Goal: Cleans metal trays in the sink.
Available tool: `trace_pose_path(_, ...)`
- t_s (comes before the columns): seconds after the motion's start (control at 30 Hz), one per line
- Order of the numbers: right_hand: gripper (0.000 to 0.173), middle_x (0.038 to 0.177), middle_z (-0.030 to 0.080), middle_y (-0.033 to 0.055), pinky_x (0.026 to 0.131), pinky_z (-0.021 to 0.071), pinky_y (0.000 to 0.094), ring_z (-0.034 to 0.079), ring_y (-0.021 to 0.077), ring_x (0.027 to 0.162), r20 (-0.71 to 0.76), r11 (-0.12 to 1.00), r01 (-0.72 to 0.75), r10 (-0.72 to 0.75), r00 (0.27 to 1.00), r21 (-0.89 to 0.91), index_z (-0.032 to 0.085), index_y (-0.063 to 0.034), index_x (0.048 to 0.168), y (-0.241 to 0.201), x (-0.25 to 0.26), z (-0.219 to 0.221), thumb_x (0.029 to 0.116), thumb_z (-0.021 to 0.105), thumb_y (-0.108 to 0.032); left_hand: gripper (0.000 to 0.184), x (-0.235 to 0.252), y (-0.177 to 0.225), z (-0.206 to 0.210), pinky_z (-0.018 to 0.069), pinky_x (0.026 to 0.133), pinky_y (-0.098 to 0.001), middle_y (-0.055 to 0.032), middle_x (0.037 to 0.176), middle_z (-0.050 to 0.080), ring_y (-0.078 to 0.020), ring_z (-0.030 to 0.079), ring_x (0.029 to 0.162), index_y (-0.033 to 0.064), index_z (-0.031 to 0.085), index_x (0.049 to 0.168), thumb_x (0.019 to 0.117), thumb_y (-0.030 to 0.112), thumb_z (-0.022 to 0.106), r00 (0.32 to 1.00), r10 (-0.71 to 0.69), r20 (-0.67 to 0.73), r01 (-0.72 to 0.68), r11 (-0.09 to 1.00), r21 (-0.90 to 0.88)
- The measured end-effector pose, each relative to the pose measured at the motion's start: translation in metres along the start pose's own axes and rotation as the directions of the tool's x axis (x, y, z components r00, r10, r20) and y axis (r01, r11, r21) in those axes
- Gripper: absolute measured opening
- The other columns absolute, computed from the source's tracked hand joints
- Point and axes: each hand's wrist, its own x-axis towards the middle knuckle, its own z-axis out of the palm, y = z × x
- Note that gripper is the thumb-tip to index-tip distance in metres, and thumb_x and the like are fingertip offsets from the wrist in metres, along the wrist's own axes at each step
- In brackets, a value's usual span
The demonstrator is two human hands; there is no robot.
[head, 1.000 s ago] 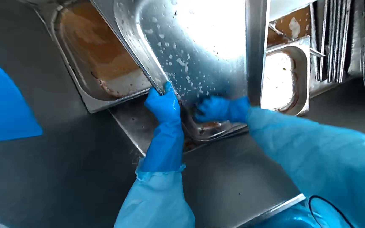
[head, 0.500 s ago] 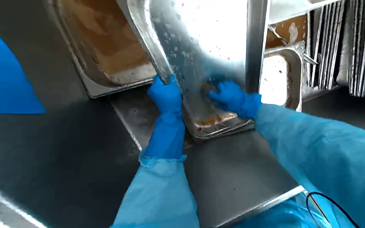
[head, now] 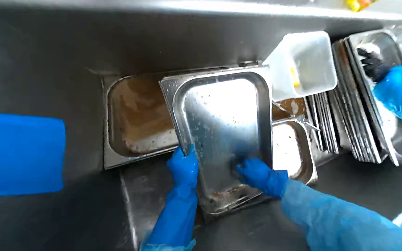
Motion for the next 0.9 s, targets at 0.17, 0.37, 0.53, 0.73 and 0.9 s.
trace_pose_path(0.17, 0.060, 0.131, 0.063, 0.0263, 0.091, 0.0500, 0.0675, 0.062, 0.0484, 0.117, -0.356, 0.936, -0.283, 0.196, 0.914, -0.210, 0.056, -0.0168, 0.148, 0.059, 0.094, -0.108, 0.0983, 0.060, -0.050, 0.032, -0.002, -0.002, -0.001, 0.0510, 0.085, -0.0692, -0.0305, 0.097, 0.070, -0.0480, 0.069, 0.094, -0.0073, 0.069, 0.104, 0.0994, 0.024, 0.068, 1.000, 0.004, 0.013, -0.005, 0.997, 0.080)
trace_pose_path(0.37, 0.043, 0.116, 0.064, 0.0303, 0.084, 0.0527, 0.0667, 0.062, 0.0508, 0.109, -0.078, 0.886, -0.206, 0.190, 0.979, -0.415, 0.065, 0.0061, 0.118, 0.071, 0.039, -0.055, 0.0892, 0.074, -0.025, 0.026, 0.001, 0.001, 0.006, 0.0529, 0.086, -0.0626, -0.0239, 0.098, 0.072, -0.0401, 0.071, 0.094, -0.0041, 0.070, 0.104, 0.0977, 0.020, 0.067, 0.998, 0.047, -0.028, -0.047, 0.999, 0.011)
trace_pose_path(0.53, 0.028, 0.114, 0.068, 0.0212, 0.084, 0.0558, 0.0621, 0.066, 0.0418, 0.106, 0.302, 0.905, -0.278, 0.377, 0.876, -0.322, 0.072, -0.0021, 0.106, 0.044, -0.020, 0.070, 0.0851, 0.075, -0.020, 0.025, -0.008, -0.002, 0.005, 0.0545, 0.084, -0.0585, -0.0198, 0.097, 0.073, -0.0347, 0.072, 0.091, -0.0006, 0.071, 0.103, 0.0973, 0.023, 0.066, 0.998, -0.042, -0.056, 0.042, 0.999, -0.005)
trace_pose_path(0.73, 0.018, 0.108, 0.067, 0.0227, 0.081, 0.0555, 0.0612, 0.065, 0.0425, 0.103, 0.384, 0.872, -0.209, 0.395, 0.834, -0.443, 0.071, 0.0007, 0.096, 0.036, -0.009, 0.035, 0.0822, 0.076, -0.010, 0.026, -0.020, 0.011, 0.002, 0.0530, 0.086, -0.0629, -0.0256, 0.097, 0.072, -0.0415, 0.071, 0.093, -0.0045, 0.069, 0.106, 0.0997, 0.020, 0.062, 0.999, 0.041, 0.027, -0.040, 0.999, -0.032)
trace_pose_path(0.9, 0.011, 0.104, 0.067, 0.0261, 0.079, 0.0556, 0.0609, 0.067, 0.0445, 0.100, 0.279, 0.787, -0.109, 0.340, 0.898, -0.607, 0.070, 0.0080, 0.094, 0.046, 0.032, -0.035, 0.0921, 0.060, 0.004, 0.017, -0.025, 0.024, -0.008, 0.0532, 0.080, -0.0618, -0.0228, 0.094, 0.072, -0.0396, 0.071, 0.090, -0.0030, 0.070, 0.101, 0.0928, 0.010, 0.061, 0.992, 0.113, 0.056, -0.109, 0.992, -0.066)
